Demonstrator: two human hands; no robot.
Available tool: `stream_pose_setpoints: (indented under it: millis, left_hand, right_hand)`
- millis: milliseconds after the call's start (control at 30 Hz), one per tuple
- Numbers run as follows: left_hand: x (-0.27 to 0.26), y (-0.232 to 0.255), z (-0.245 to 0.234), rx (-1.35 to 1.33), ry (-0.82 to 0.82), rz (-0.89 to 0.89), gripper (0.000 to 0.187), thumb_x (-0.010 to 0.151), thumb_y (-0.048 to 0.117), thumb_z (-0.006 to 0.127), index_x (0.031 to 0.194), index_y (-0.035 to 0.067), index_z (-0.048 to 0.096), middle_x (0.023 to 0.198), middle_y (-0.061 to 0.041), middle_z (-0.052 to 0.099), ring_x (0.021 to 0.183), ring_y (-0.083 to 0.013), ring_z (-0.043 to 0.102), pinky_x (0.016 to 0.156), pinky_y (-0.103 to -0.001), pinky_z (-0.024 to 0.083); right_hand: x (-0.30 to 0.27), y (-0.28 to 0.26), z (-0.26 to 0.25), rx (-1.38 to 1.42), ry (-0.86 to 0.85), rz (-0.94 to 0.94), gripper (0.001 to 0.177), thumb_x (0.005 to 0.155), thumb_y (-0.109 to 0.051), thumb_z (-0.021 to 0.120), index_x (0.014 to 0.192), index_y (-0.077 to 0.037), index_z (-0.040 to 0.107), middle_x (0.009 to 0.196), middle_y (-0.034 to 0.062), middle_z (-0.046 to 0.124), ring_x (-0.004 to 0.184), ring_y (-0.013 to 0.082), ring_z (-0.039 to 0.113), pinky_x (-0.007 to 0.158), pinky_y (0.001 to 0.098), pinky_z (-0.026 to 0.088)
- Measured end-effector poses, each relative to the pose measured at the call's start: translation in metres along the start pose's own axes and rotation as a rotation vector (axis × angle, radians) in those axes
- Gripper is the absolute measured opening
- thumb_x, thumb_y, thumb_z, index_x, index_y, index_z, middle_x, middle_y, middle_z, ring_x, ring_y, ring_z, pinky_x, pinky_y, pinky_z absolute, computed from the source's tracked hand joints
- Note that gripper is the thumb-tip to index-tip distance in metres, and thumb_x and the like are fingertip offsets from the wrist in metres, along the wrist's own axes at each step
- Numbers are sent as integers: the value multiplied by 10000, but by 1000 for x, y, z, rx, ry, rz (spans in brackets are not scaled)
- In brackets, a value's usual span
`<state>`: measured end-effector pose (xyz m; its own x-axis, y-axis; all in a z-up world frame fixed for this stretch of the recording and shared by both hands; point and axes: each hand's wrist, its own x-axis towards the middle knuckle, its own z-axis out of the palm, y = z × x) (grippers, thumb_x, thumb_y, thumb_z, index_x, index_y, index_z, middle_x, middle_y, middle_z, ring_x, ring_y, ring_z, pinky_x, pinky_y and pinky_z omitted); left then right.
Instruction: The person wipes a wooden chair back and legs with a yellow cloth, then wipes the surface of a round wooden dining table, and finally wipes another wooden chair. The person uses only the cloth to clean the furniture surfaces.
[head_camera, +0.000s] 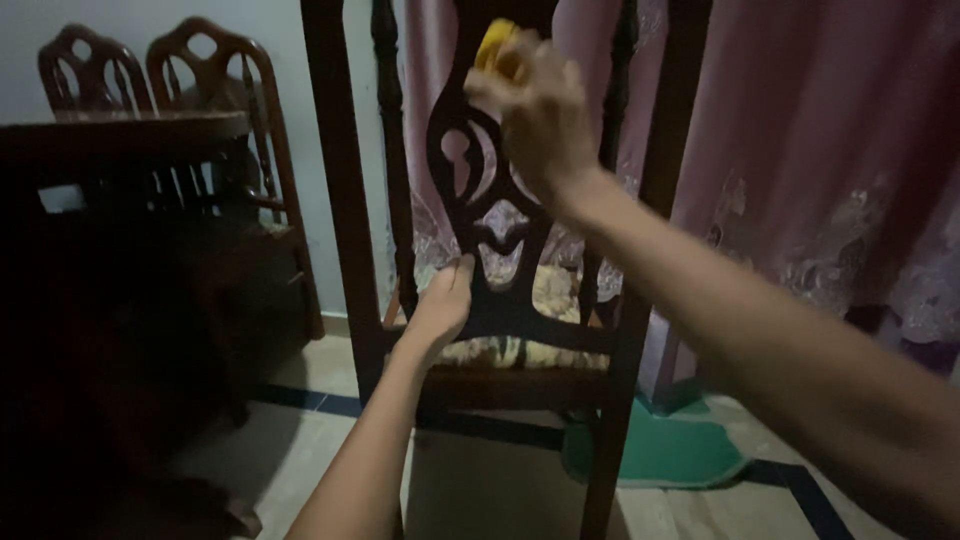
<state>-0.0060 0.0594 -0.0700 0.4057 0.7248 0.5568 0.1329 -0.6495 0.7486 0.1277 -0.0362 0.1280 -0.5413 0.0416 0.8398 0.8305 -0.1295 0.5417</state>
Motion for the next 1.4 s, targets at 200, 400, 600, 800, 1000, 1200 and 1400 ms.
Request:
stream_pose_setpoints:
  millis: [200,400,600,800,1000,1200,1400]
  left_hand:
    - [4,82,-23,-179,126,-156,589,867,367,587,1312,-17,611,1255,-233,739,1166,-368,698,1004,-485,543]
    - [44,120,-31,-156,346,-78,897,913,503,653,1558,2,281,1544,-306,415,1440,-409,439,1182,-481,355]
    - [79,144,-29,-49,480,156,821,890,342,701,1575,152,289,1456,-215,531,1269,-347,637,1092,-431,503]
    - [92,133,-19,104,530,215,861,863,259,782,1556,129,289,1366,-238,506,1240,-406,581,1060,-480,485]
    - [98,115,-13,68,525,282,819,927,278,775,1568,162,278,1385,-253,479,1289,-432,546,1052,-517,480]
    - [89,116,-12,90,537,234,825,954,318,758,1588,178,248,1371,-279,463,1296,-441,526,1069,-523,465]
    - [91,116,-6,17,563,250,833,925,296,757,1579,183,254,1423,-287,422,1313,-452,524,1051,-527,484]
  right_hand:
    - [7,31,16,95,89,126,321,1044,73,593,1215,-145,756,1205,129,576,1044,283,630,846,348,613]
    - [-38,-9,-41,99,-67,65,276,915,-7,652,1158,-74,762,1163,157,588,1039,311,651,858,388,620]
    - [-45,38,-26,71,-62,-107,174,1022,-56,690,1132,-165,771,1181,121,660,1047,256,675,893,355,607]
    - [10,77,-76,376,-406,484,154,940,-28,709,1073,-97,670,1021,72,686,965,229,705,783,367,579]
    - [-64,74,-25,-111,-15,-16,172,1031,-44,712,1197,-89,722,1179,86,617,1107,259,620,928,358,594]
    - [-107,76,-37,68,-123,144,196,1081,-66,728,1255,-155,710,1240,86,584,1134,248,594,913,325,619]
    - [-84,102,-35,70,87,197,223,1064,8,725,1213,-152,683,1292,83,572,1131,231,676,935,290,614]
